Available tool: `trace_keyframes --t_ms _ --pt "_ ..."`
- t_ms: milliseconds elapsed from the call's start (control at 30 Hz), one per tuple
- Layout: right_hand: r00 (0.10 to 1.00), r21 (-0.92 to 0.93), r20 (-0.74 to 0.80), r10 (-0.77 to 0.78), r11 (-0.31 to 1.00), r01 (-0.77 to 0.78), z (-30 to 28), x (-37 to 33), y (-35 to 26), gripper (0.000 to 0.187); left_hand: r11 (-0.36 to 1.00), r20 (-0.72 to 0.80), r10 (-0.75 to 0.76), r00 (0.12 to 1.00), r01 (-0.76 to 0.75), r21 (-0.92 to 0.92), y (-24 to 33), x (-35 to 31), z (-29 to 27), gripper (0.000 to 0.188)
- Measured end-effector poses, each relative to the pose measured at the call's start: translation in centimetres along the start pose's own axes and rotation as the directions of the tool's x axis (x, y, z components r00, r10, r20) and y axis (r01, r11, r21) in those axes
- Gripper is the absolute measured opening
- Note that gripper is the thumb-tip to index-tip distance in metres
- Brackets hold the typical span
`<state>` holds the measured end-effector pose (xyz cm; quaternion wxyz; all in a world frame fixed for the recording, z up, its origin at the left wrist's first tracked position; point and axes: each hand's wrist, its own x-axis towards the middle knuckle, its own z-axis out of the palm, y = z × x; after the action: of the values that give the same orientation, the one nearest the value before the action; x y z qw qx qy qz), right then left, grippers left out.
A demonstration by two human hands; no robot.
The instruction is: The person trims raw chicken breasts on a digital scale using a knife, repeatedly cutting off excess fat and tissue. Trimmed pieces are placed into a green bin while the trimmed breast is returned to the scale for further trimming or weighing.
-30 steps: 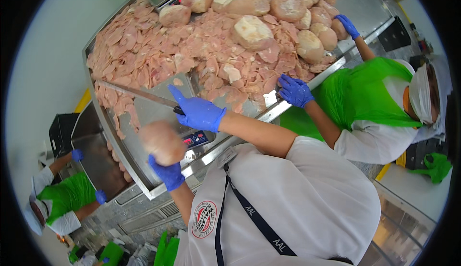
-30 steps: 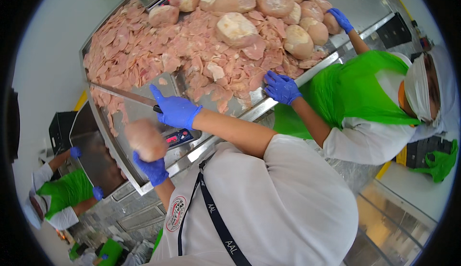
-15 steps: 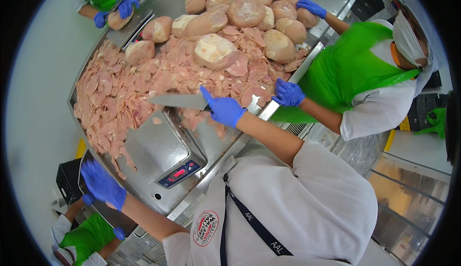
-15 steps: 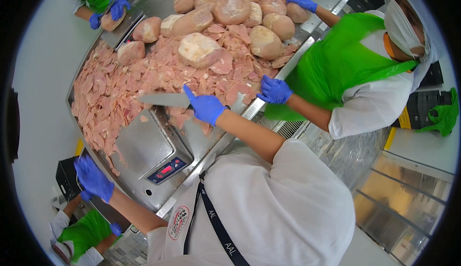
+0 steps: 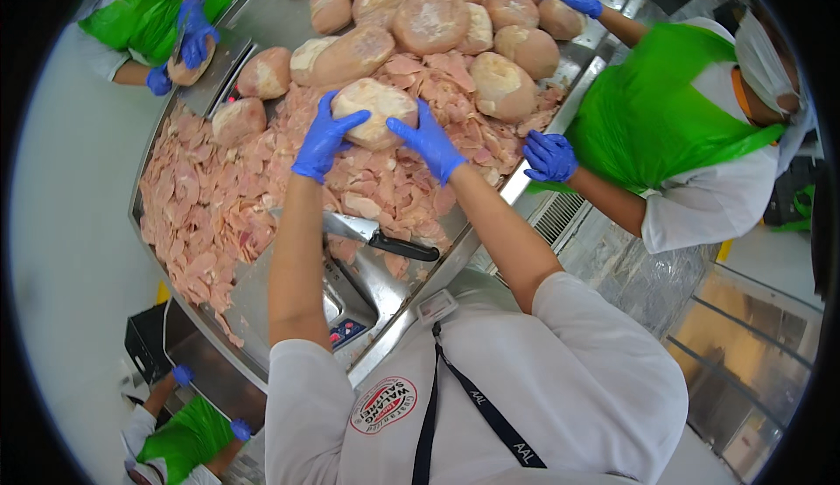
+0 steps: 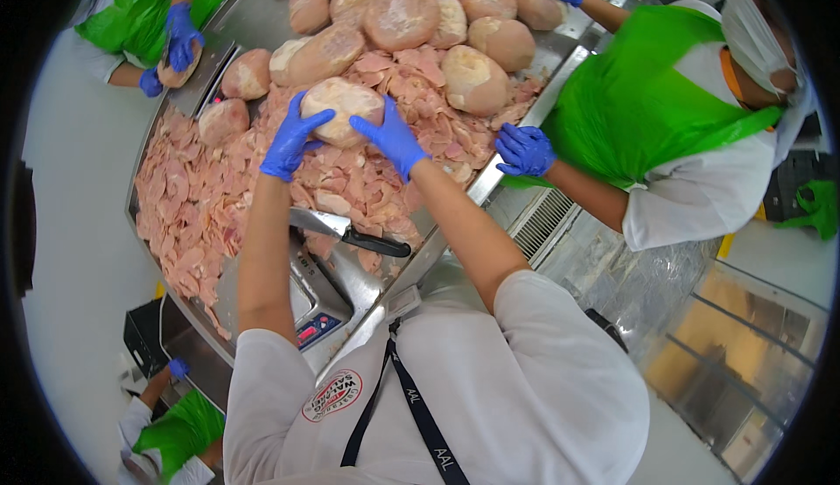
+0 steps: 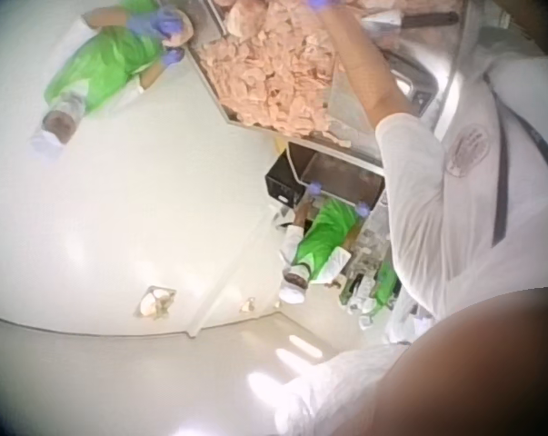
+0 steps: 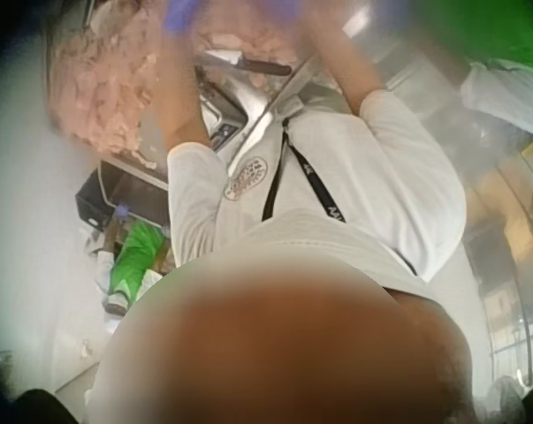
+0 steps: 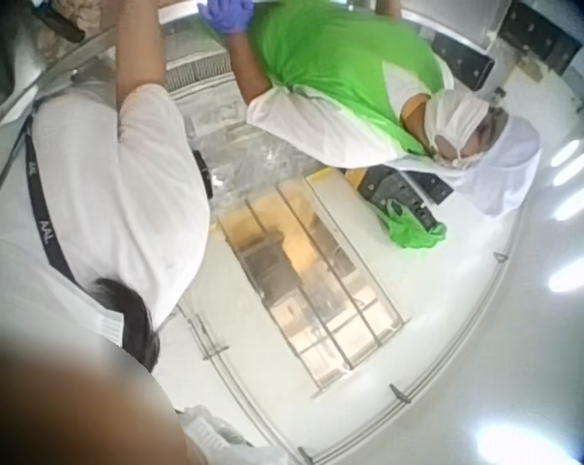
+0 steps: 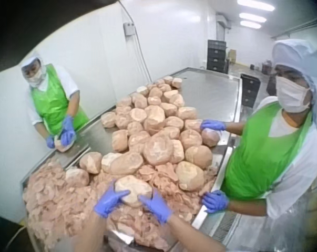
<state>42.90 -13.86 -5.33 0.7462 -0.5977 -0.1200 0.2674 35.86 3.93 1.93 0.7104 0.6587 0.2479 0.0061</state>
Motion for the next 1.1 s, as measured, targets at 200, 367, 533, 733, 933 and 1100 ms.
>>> trace_keyframes --t_ms 200,367,533,733,933,1100 --pt "0.973 -0.125 0.147 -0.175 0.973 0.194 2.6 -4.9 -2.5 0.095 0.869 -0.285 0.459 0.841 -0.492 -0.051 -2.5 -6.5 0.2 0.091" --pt "0.848 -0.135 0.417 -0.326 0.901 0.413 8.6 -11.8 -2.9 0.088 0.634 -0.599 0.277 0.752 -0.611 -0.474 -4.6 -18.2 -2.9 0.058" --pt "0.804 -0.241 0.588 -0.084 0.931 0.274 14.6 -17.6 -0.2 0.074 0.739 -0.704 -0.027 0.71 -0.46 -0.492 -8.8 -28.0 -8.8 0.051" --pt "0.74 -0.257 0.673 0.006 0.939 0.227 16.2 -19.4 2.2 0.059 0.988 -0.875 0.031 0.483 -0.146 -0.046 -13.4 -31.7 -12.0 0.044" --pt "0.863 -0.786 0.497 -0.088 0.376 0.491 8.2 -14.6 4.6 0.081 0.97 -0.884 0.137 0.447 -0.24 0.029 -14.9 -38.2 -16.5 0.041" --pt "0.854 -0.856 0.515 0.074 0.105 0.507 6.5 -15.4 8.1 0.091 0.961 -0.871 -0.032 0.49 -0.224 -0.162 -10.6 -41.1 -15.7 0.045"
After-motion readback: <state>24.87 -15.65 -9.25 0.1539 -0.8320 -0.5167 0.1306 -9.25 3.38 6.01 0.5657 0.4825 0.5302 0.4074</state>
